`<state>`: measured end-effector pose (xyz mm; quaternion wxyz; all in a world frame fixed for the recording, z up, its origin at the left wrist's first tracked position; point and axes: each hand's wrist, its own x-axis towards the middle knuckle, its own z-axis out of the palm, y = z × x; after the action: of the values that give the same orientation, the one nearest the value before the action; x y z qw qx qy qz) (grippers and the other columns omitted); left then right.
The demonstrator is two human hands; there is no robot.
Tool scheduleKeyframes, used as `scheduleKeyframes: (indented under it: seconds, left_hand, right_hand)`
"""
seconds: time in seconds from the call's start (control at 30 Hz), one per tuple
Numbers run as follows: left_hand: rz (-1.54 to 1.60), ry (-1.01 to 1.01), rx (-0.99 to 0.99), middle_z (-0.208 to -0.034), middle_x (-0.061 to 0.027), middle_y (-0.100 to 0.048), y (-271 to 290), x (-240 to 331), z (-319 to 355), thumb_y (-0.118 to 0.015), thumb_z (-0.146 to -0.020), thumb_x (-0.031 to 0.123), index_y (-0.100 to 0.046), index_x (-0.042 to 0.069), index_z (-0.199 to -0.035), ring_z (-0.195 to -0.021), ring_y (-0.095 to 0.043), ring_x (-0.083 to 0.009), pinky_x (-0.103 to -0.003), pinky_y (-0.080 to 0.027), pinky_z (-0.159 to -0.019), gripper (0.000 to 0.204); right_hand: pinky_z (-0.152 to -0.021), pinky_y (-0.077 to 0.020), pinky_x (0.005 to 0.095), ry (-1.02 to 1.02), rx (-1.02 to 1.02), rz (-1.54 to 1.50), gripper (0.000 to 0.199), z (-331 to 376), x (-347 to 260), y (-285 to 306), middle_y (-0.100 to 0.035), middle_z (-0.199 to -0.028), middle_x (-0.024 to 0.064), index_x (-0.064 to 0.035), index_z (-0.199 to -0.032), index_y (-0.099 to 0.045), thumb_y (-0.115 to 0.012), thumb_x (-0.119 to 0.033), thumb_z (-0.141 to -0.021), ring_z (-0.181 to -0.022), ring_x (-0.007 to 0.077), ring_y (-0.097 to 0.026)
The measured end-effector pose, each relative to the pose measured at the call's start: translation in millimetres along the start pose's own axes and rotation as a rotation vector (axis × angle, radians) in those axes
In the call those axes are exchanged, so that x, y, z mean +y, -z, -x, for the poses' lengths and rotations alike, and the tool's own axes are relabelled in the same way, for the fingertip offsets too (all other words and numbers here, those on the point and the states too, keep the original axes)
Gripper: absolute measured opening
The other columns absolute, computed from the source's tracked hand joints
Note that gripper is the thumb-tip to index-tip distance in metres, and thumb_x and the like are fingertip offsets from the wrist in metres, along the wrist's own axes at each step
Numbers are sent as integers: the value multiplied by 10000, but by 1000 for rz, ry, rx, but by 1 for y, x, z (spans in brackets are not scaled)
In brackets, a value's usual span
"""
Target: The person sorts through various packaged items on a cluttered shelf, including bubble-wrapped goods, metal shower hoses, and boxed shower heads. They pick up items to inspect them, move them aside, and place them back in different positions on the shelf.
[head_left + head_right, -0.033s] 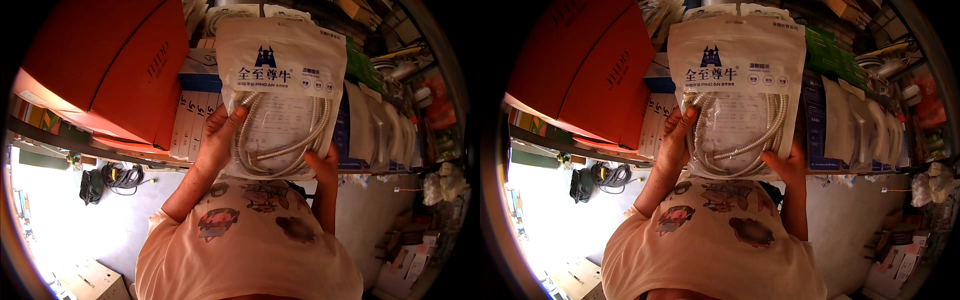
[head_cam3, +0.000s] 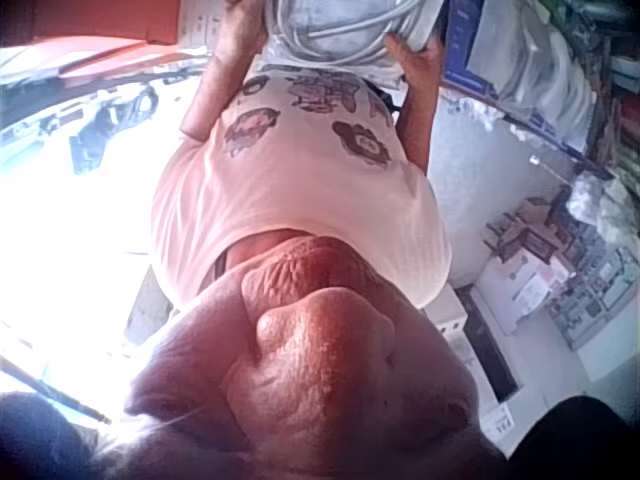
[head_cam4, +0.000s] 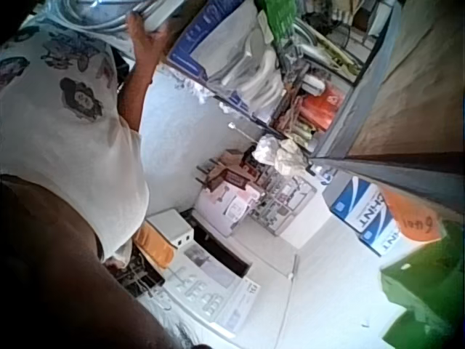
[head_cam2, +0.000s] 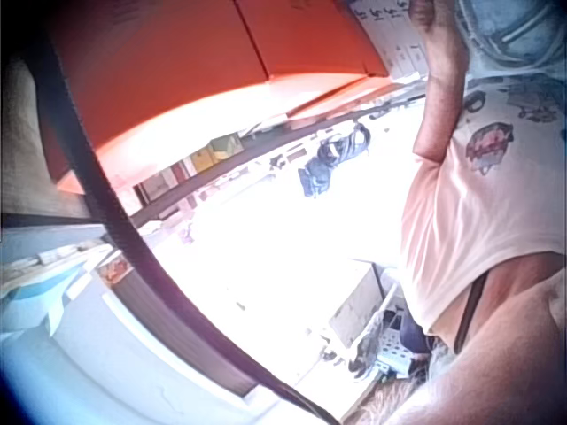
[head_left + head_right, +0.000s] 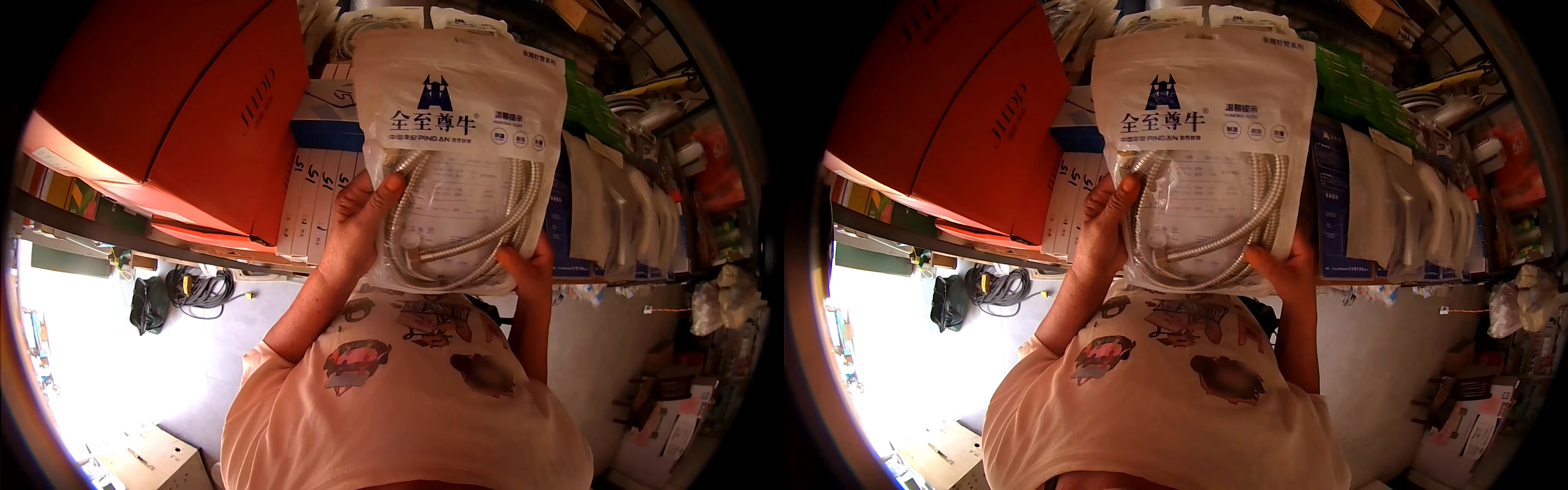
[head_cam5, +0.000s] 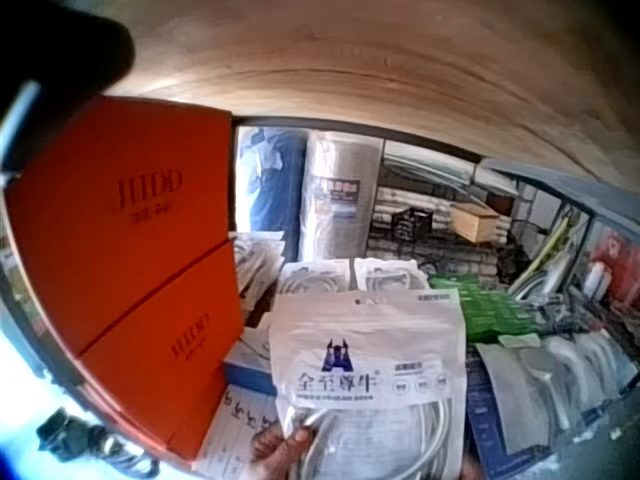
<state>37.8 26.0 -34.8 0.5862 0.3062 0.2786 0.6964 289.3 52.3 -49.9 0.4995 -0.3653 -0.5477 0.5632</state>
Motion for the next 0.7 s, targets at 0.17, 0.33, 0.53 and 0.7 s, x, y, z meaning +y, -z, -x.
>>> scheduleKeyframes:
  seconds: [0.17,0.33,0.53,0.7]
  left_hand:
    - [-80,67,-15,-991,-21,-647,-2,5,4,-584,-928,342,-607,41,-1155,-920,-565,-86,-232,-452,-816,378]
    - [-95,18,-101,-923,-54,-646,-6,5,1,-476,-959,443,-552,2,-1204,-832,-586,-117,-251,-460,-762,510]
    - [-194,-40,-175,-894,-94,-668,-5,6,0,-396,-991,427,-550,7,-1177,-732,-626,-145,-251,-473,-666,485]
    - [-263,-69,-236,-906,-120,-685,-1,5,0,-379,-993,429,-535,5,-1179,-721,-638,-155,-252,-465,-670,488]
  right_hand:
    - [-768,-504,297,-32,29,-114,485,-2,-9,10,-646,-1041,71,11,-1166,-569,-732,-57,-714,-885,147,-617]
    - [-806,-524,327,82,18,-273,483,-23,-34,23,-638,-1085,126,58,-1203,-526,-674,-129,-783,-930,229,-643]
    - [-870,-485,340,-68,-27,-490,338,-82,-87,17,-637,-1089,113,18,-1180,-563,-562,-148,-886,-987,214,-618]
    - [-874,-481,348,-149,-101,-424,351,-159,-95,-1,-595,-1152,119,-4,-1187,-545,-617,-151,-877,-1020,234,-591]
